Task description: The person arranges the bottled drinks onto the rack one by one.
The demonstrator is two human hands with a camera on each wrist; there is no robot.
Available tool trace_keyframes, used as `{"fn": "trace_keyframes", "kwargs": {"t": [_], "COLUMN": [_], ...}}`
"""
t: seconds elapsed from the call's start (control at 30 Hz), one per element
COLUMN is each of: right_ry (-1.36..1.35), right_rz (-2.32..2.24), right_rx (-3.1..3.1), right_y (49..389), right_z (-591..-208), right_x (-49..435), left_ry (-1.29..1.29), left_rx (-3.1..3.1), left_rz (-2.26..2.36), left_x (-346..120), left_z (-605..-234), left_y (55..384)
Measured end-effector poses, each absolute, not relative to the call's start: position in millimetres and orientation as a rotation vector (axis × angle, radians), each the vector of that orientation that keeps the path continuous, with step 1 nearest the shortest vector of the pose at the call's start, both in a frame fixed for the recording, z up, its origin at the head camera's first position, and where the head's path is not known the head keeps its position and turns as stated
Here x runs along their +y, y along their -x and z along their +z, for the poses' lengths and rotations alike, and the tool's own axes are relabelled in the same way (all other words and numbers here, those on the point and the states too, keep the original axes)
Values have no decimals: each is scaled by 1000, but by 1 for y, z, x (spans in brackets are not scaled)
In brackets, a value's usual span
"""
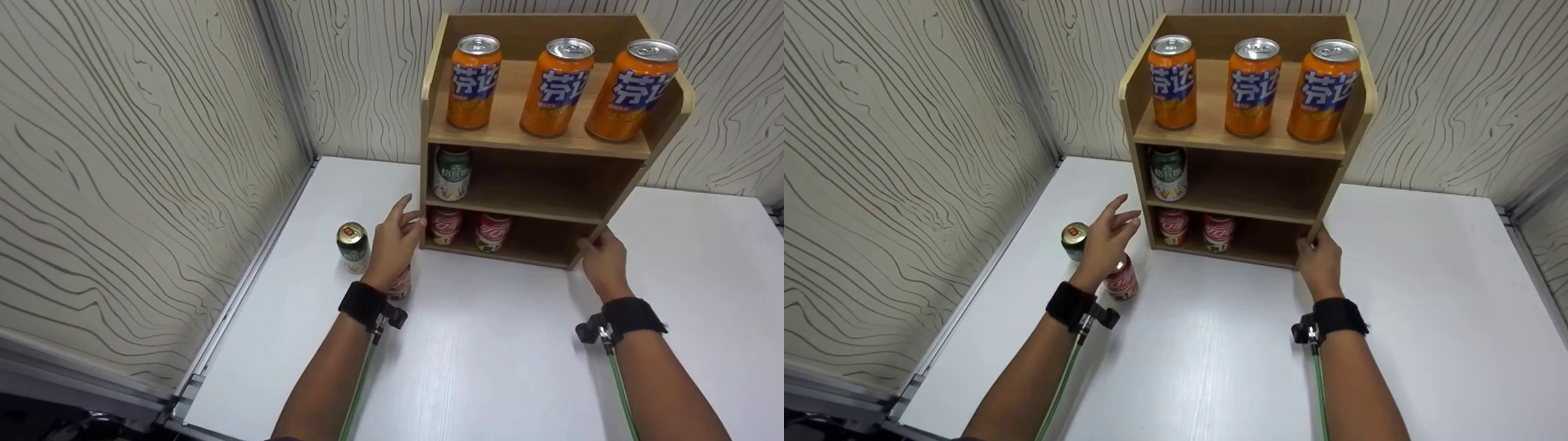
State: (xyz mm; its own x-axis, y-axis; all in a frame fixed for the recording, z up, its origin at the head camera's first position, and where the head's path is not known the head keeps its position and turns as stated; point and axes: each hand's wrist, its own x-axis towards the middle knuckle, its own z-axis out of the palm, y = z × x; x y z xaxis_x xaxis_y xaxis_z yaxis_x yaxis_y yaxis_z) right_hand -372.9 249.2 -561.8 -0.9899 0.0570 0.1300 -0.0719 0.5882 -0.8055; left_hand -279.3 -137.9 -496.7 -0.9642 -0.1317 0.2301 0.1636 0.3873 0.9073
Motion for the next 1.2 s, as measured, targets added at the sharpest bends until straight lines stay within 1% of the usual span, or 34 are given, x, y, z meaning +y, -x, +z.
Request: {"fn": "trace_keyframes", "kwargs": {"t": [0.13, 0.27, 0.47, 0.63, 0.8, 0.97, 1.2], "right_ry": [-31, -39, -66, -60, -54, -77, -79], "right_rz": [1397, 1418, 1435, 1449, 1472, 1459, 1452], "right_rx": [-2672, -2688, -2688, -2684, -2671, -2670, -2669], "right_y": [374, 373, 371, 369, 369, 372, 372], "right_z": [-565, -566, -565, -566, -564, -562, -564], "right_x": [249, 250, 254, 254, 252, 250, 251], "left_ry": [54, 59, 50, -4, -67, -183, -304], "left_rx": [-2448, -2494, -2491, -2468, -2433, -2436, -2466], "left_rz": [-1428, -1200, -999, -1051, -1234, -1326, -1371], "left_x": [-143, -145, -143, -148, -157, -164, -161], "left_z": [-500, -513, -534, -549, -562, -572, -583], "left_y": [262, 247, 236, 229, 224, 220, 222]}}
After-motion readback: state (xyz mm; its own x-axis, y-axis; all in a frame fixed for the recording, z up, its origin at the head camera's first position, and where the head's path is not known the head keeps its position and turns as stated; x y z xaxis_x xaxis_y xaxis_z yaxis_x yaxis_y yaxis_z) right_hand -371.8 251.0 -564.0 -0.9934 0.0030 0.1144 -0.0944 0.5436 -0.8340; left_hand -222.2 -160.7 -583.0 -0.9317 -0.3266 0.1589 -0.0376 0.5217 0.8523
